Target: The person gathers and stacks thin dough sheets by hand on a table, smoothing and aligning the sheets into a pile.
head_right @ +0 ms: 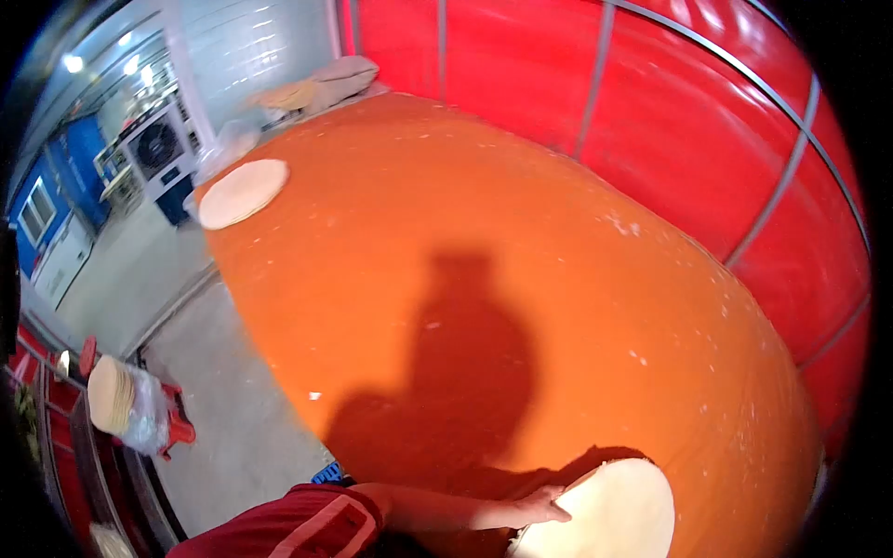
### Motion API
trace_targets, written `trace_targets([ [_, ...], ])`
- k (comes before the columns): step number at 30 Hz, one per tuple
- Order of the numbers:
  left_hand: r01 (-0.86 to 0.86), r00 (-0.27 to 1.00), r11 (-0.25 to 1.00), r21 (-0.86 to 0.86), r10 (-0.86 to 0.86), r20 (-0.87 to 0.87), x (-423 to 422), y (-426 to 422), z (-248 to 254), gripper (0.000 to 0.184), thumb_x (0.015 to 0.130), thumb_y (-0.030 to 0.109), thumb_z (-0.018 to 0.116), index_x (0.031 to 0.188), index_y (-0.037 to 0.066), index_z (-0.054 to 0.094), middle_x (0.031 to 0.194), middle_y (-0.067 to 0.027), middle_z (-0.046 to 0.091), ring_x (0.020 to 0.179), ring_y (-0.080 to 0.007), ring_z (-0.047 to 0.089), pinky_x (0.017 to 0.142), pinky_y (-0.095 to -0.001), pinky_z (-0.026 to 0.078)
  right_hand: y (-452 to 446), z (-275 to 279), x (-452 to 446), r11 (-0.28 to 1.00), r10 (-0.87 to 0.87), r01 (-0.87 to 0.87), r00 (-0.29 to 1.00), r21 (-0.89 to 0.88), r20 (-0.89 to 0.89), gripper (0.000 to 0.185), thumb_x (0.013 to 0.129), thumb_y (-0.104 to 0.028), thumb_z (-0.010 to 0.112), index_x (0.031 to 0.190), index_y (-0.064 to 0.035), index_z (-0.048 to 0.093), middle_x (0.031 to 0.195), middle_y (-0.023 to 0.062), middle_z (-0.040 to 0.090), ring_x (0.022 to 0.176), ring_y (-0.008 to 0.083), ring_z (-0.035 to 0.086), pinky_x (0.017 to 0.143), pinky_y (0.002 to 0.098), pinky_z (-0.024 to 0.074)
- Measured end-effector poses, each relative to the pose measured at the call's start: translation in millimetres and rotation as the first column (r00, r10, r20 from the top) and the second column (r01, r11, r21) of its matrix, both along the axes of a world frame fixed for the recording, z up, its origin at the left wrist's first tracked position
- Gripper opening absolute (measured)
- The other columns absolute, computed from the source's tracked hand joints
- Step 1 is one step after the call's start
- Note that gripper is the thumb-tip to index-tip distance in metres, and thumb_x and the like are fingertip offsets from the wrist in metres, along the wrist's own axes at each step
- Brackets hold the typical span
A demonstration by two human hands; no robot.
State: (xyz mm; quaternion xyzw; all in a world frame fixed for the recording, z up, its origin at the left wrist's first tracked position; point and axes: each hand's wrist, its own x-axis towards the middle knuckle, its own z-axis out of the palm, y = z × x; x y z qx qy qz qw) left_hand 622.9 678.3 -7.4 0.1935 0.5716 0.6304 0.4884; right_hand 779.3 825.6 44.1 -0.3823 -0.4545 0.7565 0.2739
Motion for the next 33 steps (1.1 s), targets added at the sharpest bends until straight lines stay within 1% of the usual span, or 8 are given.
trace_targets([
  [5, -0.273, 0.962, 0.952, -0.142, 0.274, -0.011, -73.0, -110.7, 0.8, 0.039, 0.056, 0.012, 0.065, 0.09, -0.001, 0.053, 0.073, -0.0079, 0.056, 0.071, -0.0169, 0.054, 0.063, -0.0281, 0.042, -71.9, 17.9, -97.0, 0.977, 0.213, -0.213, 0.977, 0.008, 0.017, 0.04, 0.068, -0.004, 0.054, 0.106, 0.0047, 0.044, 0.091, 0.0166, 0.056, 0.075, 0.0274, 0.058, 0.062, 0.0367, 0.0507],
  [6, -0.246, 0.96, 0.969, 0.015, 0.242, 0.143, -97.2, -143.7, 12.6, 0.037, 0.057, 0.011, 0.065, 0.089, -0.001, 0.054, 0.075, -0.0083, 0.057, 0.072, -0.0169, 0.053, 0.064, -0.0287, 0.042, -91.6, 20.5, -117.8, 0.967, 0.256, -0.256, 0.967, 0.008, 0.017, 0.04, 0.068, -0.004, 0.054, 0.106, 0.0047, 0.044, 0.091, 0.0165, 0.056, 0.075, 0.0274, 0.058, 0.062, 0.0367, 0.0507],
  [9, -0.347, 0.93, 0.938, 0.024, 0.347, -0.118, -160.7, -223.4, 23.0, 0.035, 0.062, 0.01, 0.067, 0.093, -0.001, 0.054, 0.074, -0.0059, 0.058, 0.068, -0.0124, 0.054, 0.06, -0.0256, 0.042, -148.9, 25.9, -180.4, 0.924, 0.382, -0.382, 0.924, 0.015, 0.011, 0.04, 0.067, -0.004, 0.054, 0.106, 0.0048, 0.045, 0.09, 0.0165, 0.056, 0.074, 0.0274, 0.058, 0.062, 0.0367, 0.0507],
  [12, -0.55, 0.835, 0.823, 0.144, 0.543, 0.086, -210.1, -318.2, 44.1, 0.029, 0.06, 0.007, 0.061, 0.087, -0.002, 0.055, 0.072, -0.008, 0.058, 0.067, -0.0161, 0.055, 0.061, -0.0278, 0.043, -206.9, 27.7, -240.4, 0.865, 0.501, -0.501, 0.865, 0.014, 0.008, 0.04, 0.067, -0.004, 0.054, 0.106, 0.0049, 0.045, 0.09, 0.0164, 0.056, 0.073, 0.0273, 0.058, 0.061, 0.0367, 0.0508],
  [16, -0.711, 0.682, 0.685, 0.156, 0.727, -0.082, -268.6, -445.3, 63.1, 0.033, 0.061, 0.007, 0.059, 0.093, -0.002, 0.055, 0.079, -0.0051, 0.059, 0.071, -0.0129, 0.055, 0.064, -0.0277, 0.045, -274.4, 26.1, -327.6, 0.772, 0.636, -0.635, 0.772, 0.036, -0.022, 0.04, 0.067, -0.004, 0.054, 0.106, 0.005, 0.045, 0.089, 0.0163, 0.057, 0.073, 0.0273, 0.058, 0.061, 0.0366, 0.0508],
  [24, -0.83, 0.538, 0.545, 0.119, 0.839, -0.085, -357.1, -617.0, 122.0, 0.033, 0.068, 0.013, 0.063, 0.096, 0.0, 0.054, 0.082, -0.0021, 0.057, 0.072, -0.0093, 0.053, 0.06, -0.0241, 0.045, -413.4, 66.4, -522.4, 0.591, 0.775, -0.787, 0.615, 0.175, 0.148, 0.02, 0.06, 0.002, 0.058, 0.079, 0.0067, 0.056, 0.073, 0.0141, 0.059, 0.063, 0.0203, 0.058, 0.057, 0.032, 0.0496],
  [29, -0.82, 0.538, 0.528, 0.222, 0.843, -0.013, -456.2, -688.0, 143.6, 0.03, 0.068, 0.017, 0.063, 0.093, 0.002, 0.056, 0.079, -0.0022, 0.057, 0.065, -0.0096, 0.054, 0.053, -0.0237, 0.044, -484.6, 79.5, -644.9, 0.614, 0.721, -0.73, 0.674, 0.3, 0.161, 0.018, 0.061, 0.002, 0.06, 0.077, 0.0088, 0.057, 0.07, 0.0139, 0.06, 0.056, 0.0197, 0.057, 0.056, 0.03, 0.0491],
  [33, -0.849, 0.517, 0.524, 0.061, 0.85, -0.1, -554.6, -773.4, 157.1, 0.031, 0.067, 0.022, 0.065, 0.092, 0.007, 0.057, 0.081, -0.0025, 0.058, 0.071, -0.0115, 0.055, 0.053, -0.0248, 0.046, -552.5, 92.8, -750.6, 0.591, 0.785, -0.76, 0.619, 0.273, 0.022, 0.02, 0.064, -0.001, 0.061, 0.081, 0.0101, 0.057, 0.074, 0.0149, 0.06, 0.058, 0.0196, 0.058, 0.056, 0.0296, 0.0492],
])
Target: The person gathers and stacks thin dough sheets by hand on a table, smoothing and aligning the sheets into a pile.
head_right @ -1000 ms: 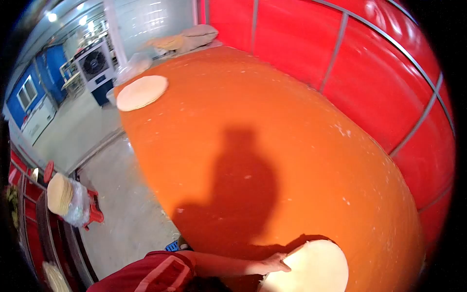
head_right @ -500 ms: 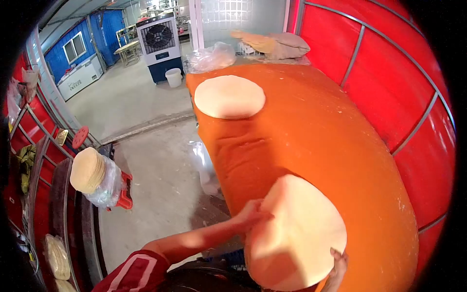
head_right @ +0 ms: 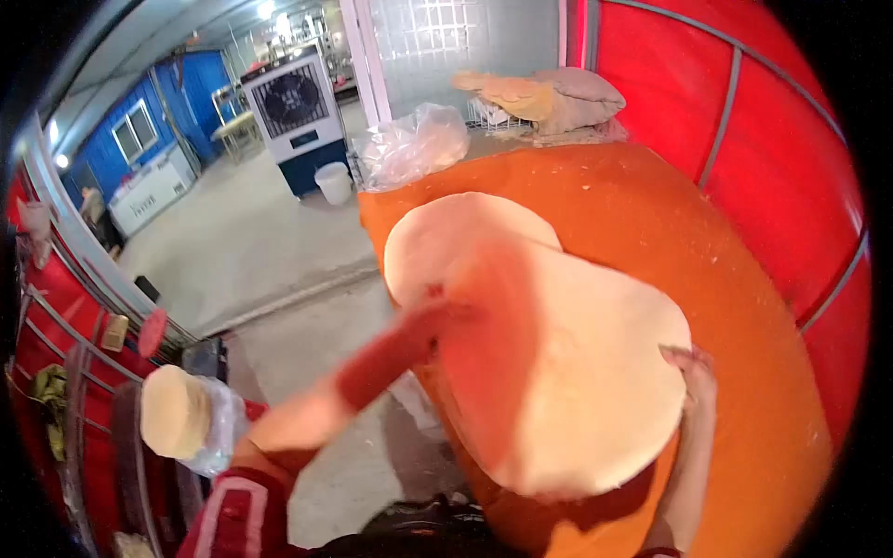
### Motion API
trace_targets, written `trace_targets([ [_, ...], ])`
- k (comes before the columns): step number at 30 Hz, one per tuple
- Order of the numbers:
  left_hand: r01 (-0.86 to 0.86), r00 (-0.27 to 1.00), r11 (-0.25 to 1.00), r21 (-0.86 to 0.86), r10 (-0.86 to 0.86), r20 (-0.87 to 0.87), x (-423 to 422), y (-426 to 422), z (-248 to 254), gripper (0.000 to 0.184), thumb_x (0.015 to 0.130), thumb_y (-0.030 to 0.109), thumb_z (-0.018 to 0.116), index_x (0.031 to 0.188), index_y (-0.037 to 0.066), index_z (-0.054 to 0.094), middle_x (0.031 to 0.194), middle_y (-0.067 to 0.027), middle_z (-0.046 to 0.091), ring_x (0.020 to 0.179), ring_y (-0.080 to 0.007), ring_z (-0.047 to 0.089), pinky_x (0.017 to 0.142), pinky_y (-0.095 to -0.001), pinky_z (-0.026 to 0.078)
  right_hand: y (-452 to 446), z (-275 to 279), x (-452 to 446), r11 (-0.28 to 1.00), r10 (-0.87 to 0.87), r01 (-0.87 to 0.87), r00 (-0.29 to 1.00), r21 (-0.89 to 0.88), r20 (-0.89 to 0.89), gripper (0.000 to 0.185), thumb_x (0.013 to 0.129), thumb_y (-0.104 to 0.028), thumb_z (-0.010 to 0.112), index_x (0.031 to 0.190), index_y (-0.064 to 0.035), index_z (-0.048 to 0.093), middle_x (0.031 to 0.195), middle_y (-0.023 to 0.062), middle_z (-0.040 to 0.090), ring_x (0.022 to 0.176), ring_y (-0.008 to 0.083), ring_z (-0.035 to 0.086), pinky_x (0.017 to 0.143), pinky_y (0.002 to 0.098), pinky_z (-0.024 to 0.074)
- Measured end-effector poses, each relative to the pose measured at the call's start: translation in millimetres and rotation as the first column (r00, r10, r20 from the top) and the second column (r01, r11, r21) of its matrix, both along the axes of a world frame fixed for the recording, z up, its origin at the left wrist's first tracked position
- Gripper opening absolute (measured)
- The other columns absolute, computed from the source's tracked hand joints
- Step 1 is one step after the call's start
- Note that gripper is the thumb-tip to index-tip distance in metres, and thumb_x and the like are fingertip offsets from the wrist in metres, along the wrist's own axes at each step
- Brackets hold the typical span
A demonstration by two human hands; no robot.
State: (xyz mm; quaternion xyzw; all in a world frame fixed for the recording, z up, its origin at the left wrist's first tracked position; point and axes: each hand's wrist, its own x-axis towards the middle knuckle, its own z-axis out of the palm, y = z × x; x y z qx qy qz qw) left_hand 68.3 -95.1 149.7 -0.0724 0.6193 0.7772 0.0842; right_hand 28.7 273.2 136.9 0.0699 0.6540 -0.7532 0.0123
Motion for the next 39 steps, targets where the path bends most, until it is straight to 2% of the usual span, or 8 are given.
trace_targets([
  [8, -0.025, 0.986, 0.996, 0.089, 0.039, -0.159, -139.8, -132.1, 44.1, 0.028, 0.067, 0.001, 0.06, 0.094, -0.002, 0.055, 0.088, -0.0101, 0.059, 0.075, -0.0191, 0.059, 0.066, -0.0297, 0.05, -136.5, 21.6, -145.6, 0.987, 0.051, -0.052, 0.999, -0.155, -0.014, 0.019, 0.067, -0.004, 0.06, 0.082, 0.0076, 0.057, 0.076, 0.0148, 0.06, 0.06, 0.0195, 0.058, 0.057, 0.0291, 0.0492],
  [12, -0.18, 0.947, 0.983, 0.032, 0.181, -0.265, -178.1, -182.4, -84.4, 0.035, 0.065, 0.008, 0.064, 0.097, -0.002, 0.054, 0.088, -0.0064, 0.058, 0.075, -0.0121, 0.055, 0.066, -0.0264, 0.047, -142.9, -113.6, -212.7, 0.996, 0.082, -0.075, 0.987, -0.056, 0.14, 0.029, 0.066, -0.006, 0.063, 0.092, 0.0038, 0.055, 0.086, 0.0098, 0.059, 0.08, 0.0188, 0.056, 0.074, 0.0279, 0.0454],
  [14, -0.175, 0.984, 0.978, 0.113, 0.174, 0.022, -165.9, -191.9, -134.9, 0.03, 0.068, 0.009, 0.063, 0.095, -0.002, 0.055, 0.088, -0.0059, 0.058, 0.075, -0.0109, 0.054, 0.065, -0.0252, 0.046, -161.5, -119.1, -209.5, 0.999, 0.045, -0.042, 0.979, -0.017, 0.201, 0.035, 0.065, -0.007, 0.064, 0.097, 0.0027, 0.052, 0.089, 0.0084, 0.058, 0.083, 0.0183, 0.055, 0.076, 0.0279, 0.0439],
  [17, -0.28, 0.952, 0.955, 0.095, 0.289, -0.099, -159.0, -182.5, -147.7, 0.024, 0.07, 0.016, 0.066, 0.082, -0.002, 0.055, 0.074, -0.0055, 0.059, 0.065, -0.0101, 0.055, 0.054, -0.0244, 0.045, -177.5, -98.4, -208.2, 0.999, 0.018, -0.033, 0.953, 0.044, 0.301, 0.045, 0.065, -0.007, 0.064, 0.106, 0.0012, 0.047, 0.092, 0.0065, 0.056, 0.086, 0.0179, 0.054, 0.077, 0.0281, 0.0427],
  [22, 0.104, 0.993, 0.994, -0.022, -0.102, 0.061, -163.2, -210.8, -131.5, 0.026, 0.075, 0.017, 0.061, 0.087, -0.005, 0.054, 0.07, -0.0062, 0.06, 0.062, -0.0085, 0.055, 0.052, -0.0232, 0.044, -176.9, -93.3, -205.3, 0.987, -0.092, 0.037, 0.926, 0.156, 0.367, 0.047, 0.064, -0.006, 0.064, 0.107, 0.0011, 0.046, 0.089, 0.0049, 0.056, 0.084, 0.0178, 0.054, 0.077, 0.0286, 0.043],
  [35, 0.349, 0.935, 0.924, -0.154, -0.355, -0.015, -193.1, -248.2, -123.2, 0.039, 0.075, 0.031, 0.057, 0.064, -0.005, 0.046, 0.045, -0.0124, 0.05, 0.042, -0.0286, 0.052, 0.04, -0.034, 0.04, -178.3, -87.2, -203.2, 0.974, -0.096, 0.007, 0.917, 0.225, 0.386, 0.056, 0.066, -0.01, 0.062, 0.115, 0.0005, 0.039, 0.103, 0.0063, 0.048, 0.094, 0.0168, 0.047, 0.082, 0.0287, 0.0375],
  [38, 0.575, 0.817, 0.723, -0.384, -0.53, 0.225, -213.6, -280.5, -93.8, 0.04, 0.075, 0.029, 0.057, 0.088, -0.008, 0.046, 0.071, -0.02, 0.057, 0.065, -0.0313, 0.057, 0.057, -0.0365, 0.045, -187.0, -84.5, -178.4, 0.962, -0.161, 0.097, 0.956, 0.255, 0.244, 0.054, 0.071, -0.02, 0.058, 0.117, 0.0005, 0.037, 0.115, 0.0098, 0.043, 0.105, 0.0194, 0.042, 0.088, 0.0296, 0.0338],
  [39, 0.268, 0.93, 0.813, -0.517, -0.359, -0.082, -217.0, -285.8, -97.8, 0.049, 0.074, 0.026, 0.058, 0.103, -0.008, 0.037, 0.092, -0.025, 0.047, 0.086, -0.0343, 0.049, 0.072, -0.038, 0.04, -201.3, -84.8, -168.1, 0.97, -0.199, 0.182, 0.975, 0.159, 0.097, 0.055, 0.074, -0.027, 0.055, 0.118, 0.0006, 0.036, 0.121, 0.0116, 0.039, 0.111, 0.0208, 0.038, 0.091, 0.0301, 0.0315],
])
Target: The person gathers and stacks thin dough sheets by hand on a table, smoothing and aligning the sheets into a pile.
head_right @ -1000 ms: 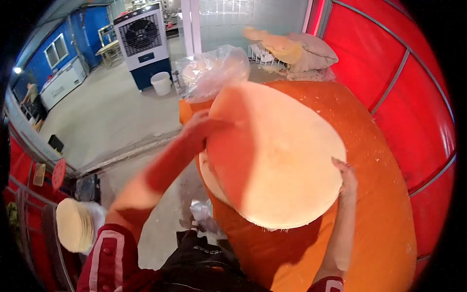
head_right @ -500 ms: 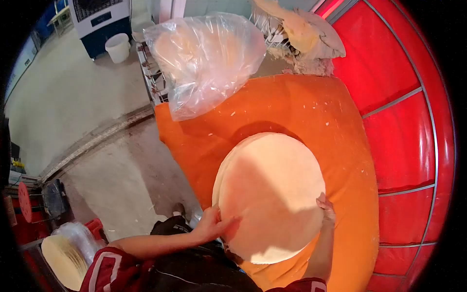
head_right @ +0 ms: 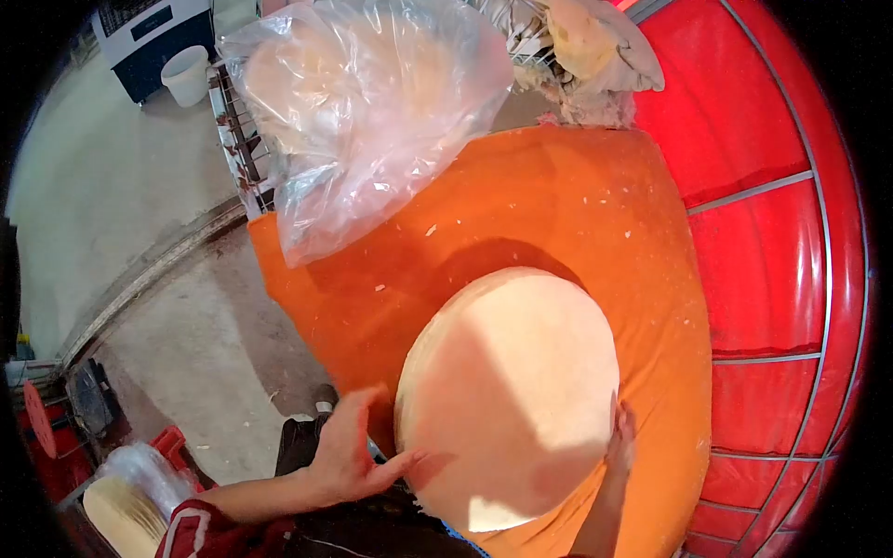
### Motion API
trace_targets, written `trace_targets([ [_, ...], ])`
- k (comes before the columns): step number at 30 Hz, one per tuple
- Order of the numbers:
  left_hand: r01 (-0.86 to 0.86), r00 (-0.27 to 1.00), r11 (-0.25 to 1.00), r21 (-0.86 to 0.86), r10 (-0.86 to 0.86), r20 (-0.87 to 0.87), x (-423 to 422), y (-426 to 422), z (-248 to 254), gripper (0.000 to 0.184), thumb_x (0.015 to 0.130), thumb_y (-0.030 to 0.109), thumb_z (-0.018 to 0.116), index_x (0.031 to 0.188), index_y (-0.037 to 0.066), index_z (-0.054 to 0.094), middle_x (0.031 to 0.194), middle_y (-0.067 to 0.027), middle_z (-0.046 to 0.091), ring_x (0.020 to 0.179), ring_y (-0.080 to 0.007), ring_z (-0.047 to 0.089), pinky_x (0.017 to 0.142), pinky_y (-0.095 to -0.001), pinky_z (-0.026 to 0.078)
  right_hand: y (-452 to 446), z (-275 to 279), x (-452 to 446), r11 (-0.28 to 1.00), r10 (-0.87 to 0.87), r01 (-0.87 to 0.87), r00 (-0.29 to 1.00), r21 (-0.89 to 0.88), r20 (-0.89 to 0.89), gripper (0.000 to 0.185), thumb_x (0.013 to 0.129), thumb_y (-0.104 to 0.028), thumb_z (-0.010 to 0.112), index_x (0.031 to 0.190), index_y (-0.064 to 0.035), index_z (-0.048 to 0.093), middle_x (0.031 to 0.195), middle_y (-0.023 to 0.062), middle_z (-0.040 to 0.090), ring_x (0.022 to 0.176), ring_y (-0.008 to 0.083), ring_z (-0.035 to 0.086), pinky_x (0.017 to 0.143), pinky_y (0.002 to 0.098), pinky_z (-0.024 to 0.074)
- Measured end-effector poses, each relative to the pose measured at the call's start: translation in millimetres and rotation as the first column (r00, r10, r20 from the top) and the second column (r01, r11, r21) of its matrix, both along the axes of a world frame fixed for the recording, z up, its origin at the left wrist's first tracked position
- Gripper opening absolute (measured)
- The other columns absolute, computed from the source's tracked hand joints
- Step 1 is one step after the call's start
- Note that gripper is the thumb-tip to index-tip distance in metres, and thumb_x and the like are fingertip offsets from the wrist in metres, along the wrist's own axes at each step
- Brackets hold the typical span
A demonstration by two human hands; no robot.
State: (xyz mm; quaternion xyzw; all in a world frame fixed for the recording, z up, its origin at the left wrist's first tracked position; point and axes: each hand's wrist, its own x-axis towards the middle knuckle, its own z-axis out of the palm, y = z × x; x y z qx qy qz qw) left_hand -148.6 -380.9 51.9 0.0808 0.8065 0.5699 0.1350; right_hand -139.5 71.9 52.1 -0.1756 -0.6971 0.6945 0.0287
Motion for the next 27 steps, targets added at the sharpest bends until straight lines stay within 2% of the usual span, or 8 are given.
trace_targets([
  [1, -0.19, 0.924, 0.981, 0.048, 0.196, -0.328, -3.6, -2.0, -4.9, 0.062, 0.074, 0.024, 0.058, 0.117, -0.009, 0.027, 0.114, -0.0299, 0.038, 0.106, -0.0373, 0.041, 0.086, -0.0395, 0.035, -27.5, 1.6, 8.2, 1.0, 0.014, -0.014, 1.0, 0.011, -0.021, 0.056, 0.077, -0.032, 0.048, 0.12, 0.0003, 0.034, 0.125, 0.0132, 0.035, 0.115, 0.0219, 0.034, 0.093, 0.031, 0.0291],
  [4, -0.011, 0.974, 0.926, 0.378, 0.095, -0.203, -11.9, 26.7, -38.8, 0.075, 0.075, 0.018, 0.056, 0.126, -0.008, 0.007, 0.132, -0.0267, 0.006, 0.122, -0.0387, 0.011, 0.099, -0.0399, 0.014, -58.0, -13.5, 45.5, 0.931, 0.162, -0.117, 0.982, 0.347, -0.102, 0.062, 0.083, -0.043, 0.03, 0.126, 0.0011, 0.025, 0.127, 0.0121, 0.033, 0.114, 0.0234, 0.035, 0.096, 0.0339, 0.0267],
  [6, -0.01, 0.968, 0.935, 0.355, 0.098, -0.231, -10.8, 35.9, -39.3, 0.073, 0.076, 0.015, 0.054, 0.127, -0.007, 0.006, 0.133, -0.0265, 0.004, 0.124, -0.0362, 0.01, 0.1, -0.0381, 0.012, -55.8, -14.9, 48.1, 0.986, -0.16, 0.16, 0.987, 0.043, 0.008, 0.053, 0.082, -0.032, 0.038, 0.123, 0.0004, 0.03, 0.124, 0.015, 0.036, 0.113, 0.0229, 0.035, 0.093, 0.0311, 0.029],
  [9, -0.083, 0.991, 0.887, 0.455, 0.12, -0.052, -10.7, 38.2, -39.1, 0.074, 0.076, 0.01, 0.052, 0.128, -0.005, 0.002, 0.135, -0.0212, 0.005, 0.125, -0.0296, 0.009, 0.1, -0.0349, 0.009, -63.4, -12.2, 32.0, 0.905, -0.354, 0.296, 0.922, 0.307, 0.154, 0.055, 0.077, -0.028, 0.047, 0.121, 0.0011, 0.033, 0.118, 0.0126, 0.042, 0.107, 0.0216, 0.041, 0.089, 0.0294, 0.0328],
  [14, -0.073, 0.997, 0.803, 0.591, 0.048, 0.059, -23.8, 26.0, -23.5, 0.065, 0.079, 0.012, 0.049, 0.126, -0.008, 0.008, 0.131, -0.0246, 0.012, 0.121, -0.0344, 0.017, 0.099, -0.0365, 0.014, -54.1, 4.6, 24.5, 0.995, -0.098, 0.097, 0.993, 0.022, 0.062, 0.051, 0.075, -0.022, 0.056, 0.117, 0.0008, 0.038, 0.109, 0.0083, 0.048, 0.098, 0.0187, 0.047, 0.084, 0.0275, 0.0369],
  [18, -0.084, 0.992, 0.861, 0.502, 0.024, 0.124, -53.7, 17.5, -24.0, 0.063, 0.079, 0.012, 0.047, 0.125, -0.009, 0.01, 0.13, -0.0265, 0.014, 0.118, -0.0367, 0.02, 0.098, -0.0387, 0.017, 3.1, 6.1, 35.4, 0.999, -0.031, 0.038, 0.966, -0.024, 0.257, 0.054, 0.075, -0.036, 0.058, 0.113, 0.0001, 0.043, 0.105, 0.0049, 0.052, 0.098, 0.0169, 0.047, 0.083, 0.0267, 0.0373],
  [20, -0.055, 0.986, 0.99, 0.131, 0.074, -0.15, -51.5, 36.6, -27.5, 0.063, 0.079, 0.014, 0.048, 0.124, -0.01, 0.012, 0.128, -0.0287, 0.016, 0.114, -0.0405, 0.023, 0.096, -0.0419, 0.018, 15.3, 1.9, 35.9, 0.997, -0.021, 0.039, 0.969, -0.071, 0.244, 0.056, 0.075, -0.042, 0.057, 0.111, -0.0006, 0.046, 0.106, 0.0033, 0.053, 0.099, 0.0165, 0.047, 0.084, 0.0277, 0.0371],
  [27, -0.161, 0.972, 0.978, 0.132, 0.18, -0.153, -33.7, 51.0, -27.0, 0.065, 0.075, 0.006, 0.054, 0.125, -0.005, 0.014, 0.129, -0.024, 0.018, 0.115, -0.0358, 0.024, 0.096, -0.04, 0.02, -22.6, 18.4, 4.1, 0.982, 0.164, -0.132, 0.951, -0.133, 0.263, 0.081, 0.07, -0.046, 0.06, 0.127, -0.0007, 0.024, 0.132, 0.0062, 0.027, 0.119, 0.0178, 0.026, 0.098, 0.0311, 0.0237],
])
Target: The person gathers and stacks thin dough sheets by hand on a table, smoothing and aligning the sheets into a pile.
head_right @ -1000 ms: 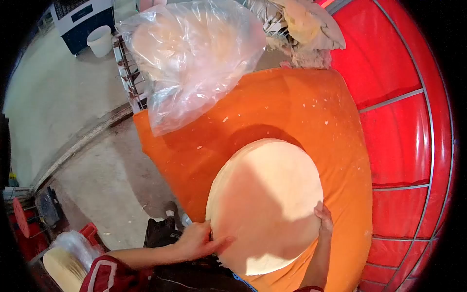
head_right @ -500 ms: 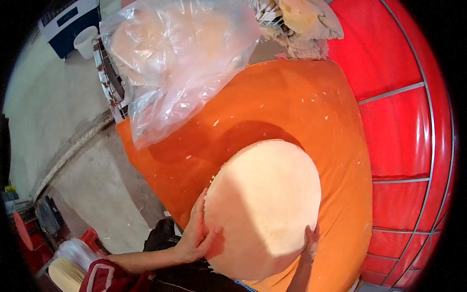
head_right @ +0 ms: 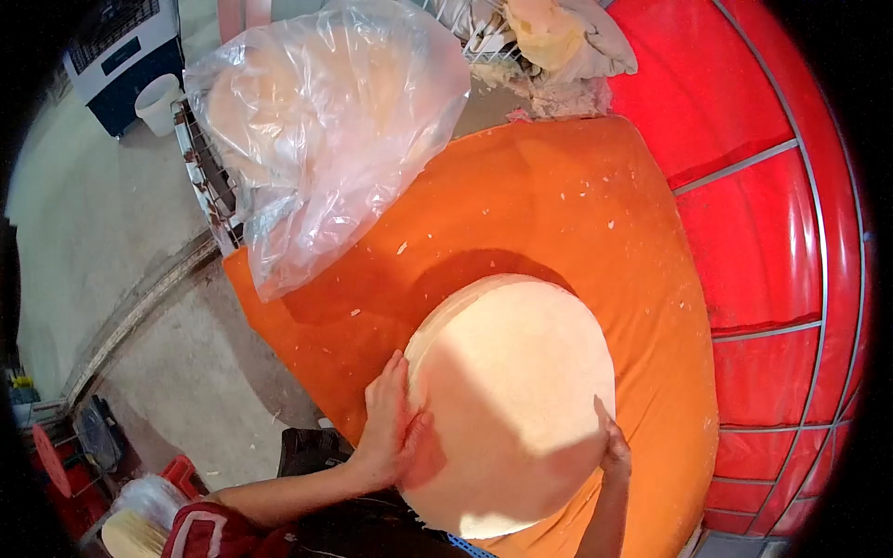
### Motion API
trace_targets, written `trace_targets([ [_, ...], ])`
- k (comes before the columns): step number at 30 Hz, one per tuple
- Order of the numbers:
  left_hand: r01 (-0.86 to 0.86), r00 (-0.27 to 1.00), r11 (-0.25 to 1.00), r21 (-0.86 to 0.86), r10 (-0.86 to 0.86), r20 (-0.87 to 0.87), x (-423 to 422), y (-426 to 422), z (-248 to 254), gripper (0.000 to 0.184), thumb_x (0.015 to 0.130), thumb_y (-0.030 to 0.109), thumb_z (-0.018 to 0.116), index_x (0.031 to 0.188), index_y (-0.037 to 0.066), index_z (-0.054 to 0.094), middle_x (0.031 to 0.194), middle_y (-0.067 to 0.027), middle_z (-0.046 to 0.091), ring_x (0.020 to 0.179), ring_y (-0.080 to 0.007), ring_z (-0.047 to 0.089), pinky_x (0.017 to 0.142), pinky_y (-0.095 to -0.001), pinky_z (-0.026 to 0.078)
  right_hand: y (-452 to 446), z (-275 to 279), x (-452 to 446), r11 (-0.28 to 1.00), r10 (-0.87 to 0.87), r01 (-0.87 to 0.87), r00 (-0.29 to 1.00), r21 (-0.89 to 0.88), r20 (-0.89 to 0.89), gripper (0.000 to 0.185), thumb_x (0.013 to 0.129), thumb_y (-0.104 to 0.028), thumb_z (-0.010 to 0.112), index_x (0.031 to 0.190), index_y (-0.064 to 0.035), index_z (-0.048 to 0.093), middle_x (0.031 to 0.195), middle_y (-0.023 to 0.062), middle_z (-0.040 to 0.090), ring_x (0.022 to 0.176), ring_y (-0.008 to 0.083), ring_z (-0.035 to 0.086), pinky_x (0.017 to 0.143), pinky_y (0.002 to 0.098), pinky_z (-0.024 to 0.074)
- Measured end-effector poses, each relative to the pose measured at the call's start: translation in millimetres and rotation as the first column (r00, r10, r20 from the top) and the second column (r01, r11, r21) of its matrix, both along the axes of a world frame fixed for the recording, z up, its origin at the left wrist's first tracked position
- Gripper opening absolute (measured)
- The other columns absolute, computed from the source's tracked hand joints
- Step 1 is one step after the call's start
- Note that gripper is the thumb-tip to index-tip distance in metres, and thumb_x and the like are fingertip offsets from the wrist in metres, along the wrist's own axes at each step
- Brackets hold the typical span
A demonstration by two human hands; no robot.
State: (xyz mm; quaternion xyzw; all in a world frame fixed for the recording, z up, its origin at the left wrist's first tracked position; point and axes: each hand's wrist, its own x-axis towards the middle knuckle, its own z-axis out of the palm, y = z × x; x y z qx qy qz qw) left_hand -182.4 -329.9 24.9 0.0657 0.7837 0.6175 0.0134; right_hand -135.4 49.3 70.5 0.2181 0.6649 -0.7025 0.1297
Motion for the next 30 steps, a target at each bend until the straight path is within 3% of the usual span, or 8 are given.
trace_targets([
  [5, -0.077, 0.976, 0.931, 0.357, -0.004, 0.22, -7.0, -18.5, -0.4, 0.071, 0.067, 0.011, 0.065, 0.121, -0.005, 0.021, 0.12, -0.0188, 0.03, 0.109, -0.0285, 0.035, 0.09, -0.0363, 0.032, -2.8, -4.7, 16.9, 1.0, 0.012, -0.013, 1.0, -0.024, -0.022, 0.073, 0.07, -0.038, 0.062, 0.123, 0.0009, 0.031, 0.127, 0.0073, 0.035, 0.114, 0.019, 0.033, 0.095, 0.031, 0.0286],
  [8, -0.085, 0.897, 0.921, 0.381, -0.096, 0.431, -18.4, -23.2, 6.5, 0.073, 0.063, 0.014, 0.069, 0.118, -0.005, 0.025, 0.109, -0.014, 0.042, 0.099, -0.0234, 0.045, 0.083, -0.0339, 0.039, -15.3, -23.2, 10.0, 0.892, -0.439, 0.427, 0.897, 0.149, 0.055, 0.053, 0.071, -0.03, 0.062, 0.112, -0.0005, 0.045, 0.108, 0.0071, 0.051, 0.098, 0.0198, 0.047, 0.083, 0.0315, 0.0388],
  [12, 0.046, 0.904, 0.923, 0.383, -0.202, 0.378, -29.9, -17.0, 4.4, 0.072, 0.063, 0.014, 0.069, 0.117, -0.005, 0.026, 0.103, -0.0155, 0.046, 0.097, -0.0204, 0.046, 0.082, -0.0322, 0.04, -1.9, -22.7, 27.0, 0.915, -0.374, 0.363, 0.927, 0.177, 0.032, 0.055, 0.071, -0.031, 0.061, 0.113, -0.0004, 0.044, 0.11, 0.0077, 0.05, 0.101, 0.0211, 0.046, 0.085, 0.0321, 0.0391],
  [14, 0.119, 0.85, 0.927, 0.355, -0.28, 0.446, -35.8, -16.0, 3.3, 0.07, 0.062, 0.012, 0.07, 0.116, -0.005, 0.029, 0.101, -0.0148, 0.049, 0.095, -0.0179, 0.048, 0.08, -0.0308, 0.041, 9.5, -28.2, 57.6, 0.946, -0.296, 0.288, 0.954, -0.147, -0.039, 0.055, 0.07, -0.029, 0.061, 0.114, -0.0006, 0.043, 0.111, 0.0091, 0.049, 0.102, 0.0228, 0.046, 0.087, 0.0345, 0.039],
  [17, 0.021, 0.782, 0.842, 0.539, -0.35, 0.516, -47.2, -18.3, -3.1, 0.069, 0.061, 0.01, 0.07, 0.114, -0.006, 0.03, 0.102, -0.0126, 0.05, 0.091, -0.0168, 0.05, 0.078, -0.0311, 0.042, -2.1, -36.0, 91.3, 0.924, -0.366, 0.352, 0.927, 0.147, 0.08, 0.067, 0.062, -0.031, 0.065, 0.113, 0.0046, 0.04, 0.103, 0.0124, 0.052, 0.095, 0.0249, 0.049, 0.082, 0.0354, 0.0417],
  [23, 0.176, 0.676, 0.736, 0.654, -0.573, 0.463, -33.4, -16.4, 14.9, 0.078, 0.056, 0.005, 0.073, 0.119, -0.002, 0.028, 0.109, -0.0117, 0.048, 0.097, -0.0176, 0.049, 0.085, -0.0315, 0.039, -45.1, 16.8, 42.5, 0.919, -0.386, 0.392, 0.917, 0.047, -0.104, 0.058, 0.067, -0.035, 0.062, 0.111, -0.001, 0.044, 0.108, 0.012, 0.051, 0.097, 0.0266, 0.048, 0.084, 0.0377, 0.0406],
  [25, 0.062, 0.507, 0.376, 0.924, -0.809, 0.296, -27.3, -16.7, 17.5, 0.083, 0.055, 0.006, 0.075, 0.121, 0.0, 0.025, 0.113, -0.0112, 0.044, 0.101, -0.0183, 0.045, 0.089, -0.0313, 0.035, 34.3, -28.0, 66.7, 0.935, -0.351, 0.353, 0.923, -0.015, -0.157, 0.06, 0.07, -0.038, 0.058, 0.115, -0.0022, 0.041, 0.114, 0.012, 0.046, 0.103, 0.0269, 0.045, 0.087, 0.0372, 0.0378],
  [30, 0.141, 0.704, 0.599, 0.788, -0.621, 0.345, -11.7, -6.4, 1.7, 0.087, 0.055, 0.019, 0.077, 0.119, -0.004, 0.023, 0.114, -0.0167, 0.041, 0.106, -0.0216, 0.043, 0.088, -0.0315, 0.036, -3.4, -19.7, 54.6, 0.945, -0.321, 0.303, 0.93, -0.122, -0.178, 0.071, 0.075, -0.043, 0.05, 0.129, -0.0053, 0.023, 0.133, 0.0101, 0.023, 0.121, 0.0231, 0.025, 0.099, 0.0351, 0.0235],
])
